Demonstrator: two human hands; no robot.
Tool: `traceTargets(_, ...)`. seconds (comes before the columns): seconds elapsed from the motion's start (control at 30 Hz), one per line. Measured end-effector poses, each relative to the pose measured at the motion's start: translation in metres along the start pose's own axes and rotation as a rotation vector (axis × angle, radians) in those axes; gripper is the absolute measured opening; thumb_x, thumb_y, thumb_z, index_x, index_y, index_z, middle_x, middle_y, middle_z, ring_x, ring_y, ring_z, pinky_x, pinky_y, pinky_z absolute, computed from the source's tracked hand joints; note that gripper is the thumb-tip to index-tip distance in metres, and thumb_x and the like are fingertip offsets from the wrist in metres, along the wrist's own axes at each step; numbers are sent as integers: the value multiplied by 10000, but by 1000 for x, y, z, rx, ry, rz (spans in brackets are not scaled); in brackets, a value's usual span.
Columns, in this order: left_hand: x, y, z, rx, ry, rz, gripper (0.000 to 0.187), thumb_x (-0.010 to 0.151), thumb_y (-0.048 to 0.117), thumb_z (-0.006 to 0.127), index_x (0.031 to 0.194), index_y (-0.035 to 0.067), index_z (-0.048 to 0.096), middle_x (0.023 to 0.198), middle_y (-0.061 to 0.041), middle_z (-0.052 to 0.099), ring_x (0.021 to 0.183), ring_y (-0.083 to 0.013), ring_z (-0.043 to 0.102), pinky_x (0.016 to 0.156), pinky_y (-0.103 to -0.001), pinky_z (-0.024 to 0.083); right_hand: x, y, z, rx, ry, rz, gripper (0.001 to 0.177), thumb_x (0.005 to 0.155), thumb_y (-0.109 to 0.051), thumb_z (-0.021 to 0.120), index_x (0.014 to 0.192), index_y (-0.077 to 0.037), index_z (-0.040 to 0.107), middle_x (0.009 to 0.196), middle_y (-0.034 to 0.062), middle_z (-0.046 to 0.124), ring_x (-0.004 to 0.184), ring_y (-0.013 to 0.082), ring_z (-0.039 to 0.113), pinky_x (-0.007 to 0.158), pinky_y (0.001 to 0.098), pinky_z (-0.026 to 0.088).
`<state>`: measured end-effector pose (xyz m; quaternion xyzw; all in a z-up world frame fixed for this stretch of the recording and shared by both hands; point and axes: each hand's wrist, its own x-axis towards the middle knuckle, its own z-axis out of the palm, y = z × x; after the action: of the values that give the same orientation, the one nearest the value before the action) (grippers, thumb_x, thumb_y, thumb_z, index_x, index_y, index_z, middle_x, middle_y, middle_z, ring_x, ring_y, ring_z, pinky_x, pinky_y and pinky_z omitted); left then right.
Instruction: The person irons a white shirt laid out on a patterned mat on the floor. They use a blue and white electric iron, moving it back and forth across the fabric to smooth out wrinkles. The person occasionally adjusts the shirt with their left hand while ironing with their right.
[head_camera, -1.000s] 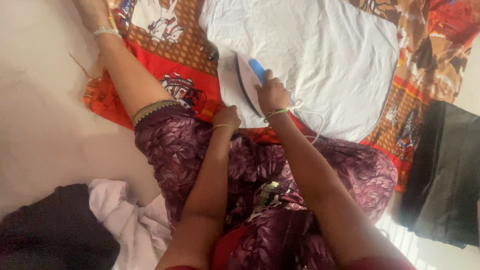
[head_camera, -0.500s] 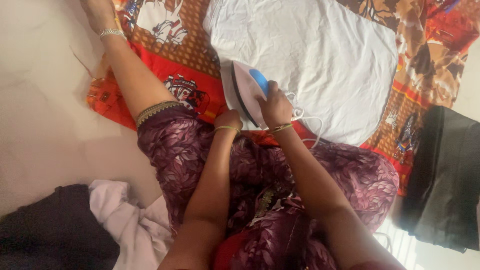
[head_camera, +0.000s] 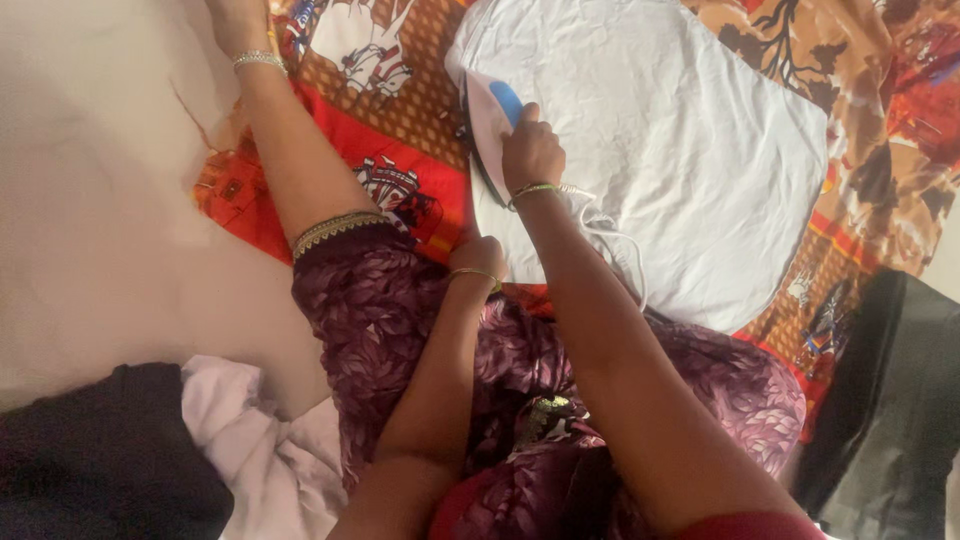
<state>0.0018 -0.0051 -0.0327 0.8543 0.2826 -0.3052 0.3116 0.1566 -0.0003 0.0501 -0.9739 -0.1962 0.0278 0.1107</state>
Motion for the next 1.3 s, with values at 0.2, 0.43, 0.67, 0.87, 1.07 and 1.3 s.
traceTargets(0.2, -6, -5, -5, -11, 137, 85, 287, 831, 236, 713, 1061, 72, 765, 1272, -201, 662, 1175, -377, 651, 959, -454, 547, -21, 8, -7, -16, -97, -26, 498, 895, -406, 737, 1156, -80, 468, 971, 190, 693, 894, 382, 715, 722, 481, 581)
traceTargets(0.43, -6, -5, -6, 31, -7, 75, 300, 874, 196, 659, 1138, 86, 751, 1245, -193, 703, 1169, -371, 677, 963, -473, 554, -95, 50, -23, -110, -124, -77, 504, 935, -430, 713, 1177, -68, 460, 958, 169, 693, 900, 359, 720, 711, 483, 586)
traceTargets(0.67, -23, 1, -17, 56, 6, 144, 285, 838, 155, 680, 1107, 100, 758, 1187, -180, 727, 1133, -369, 691, 915, -482, 563, -107, 64, -53, -37, -161, -96, 508, 922, -406, 734, 1184, -64, 464, 941, 176, 692, 876, 368, 713, 696, 489, 584)
traceTargets(0.87, -13, 2, -12, 47, -77, 76, 290, 856, 208, 684, 1110, 92, 765, 1205, -166, 723, 1141, -356, 697, 919, -481, 575, -66, 21, -27, -47, -73, -60, 493, 915, -379, 727, 1180, -54, 468, 931, 189, 681, 855, 380, 709, 665, 500, 580)
traceTargets(1.07, -6, -14, -13, 38, -67, 61, 314, 848, 233, 698, 1124, 95, 758, 1217, -167, 717, 1152, -354, 691, 934, -479, 566, 5, -4, -1, 43, -19, -20, 431, 935, -358, 726, 1135, -64, 483, 963, 189, 698, 908, 392, 707, 732, 497, 576)
traceTargets(1.3, -5, 1, -15, 30, -31, 103, 344, 839, 263, 714, 1141, 100, 750, 1230, -169, 711, 1165, -351, 684, 952, -477, 556, -1, -8, -13, 6, -125, 6, 493, 895, -375, 733, 1170, -65, 466, 1005, 204, 692, 931, 395, 702, 746, 489, 576)
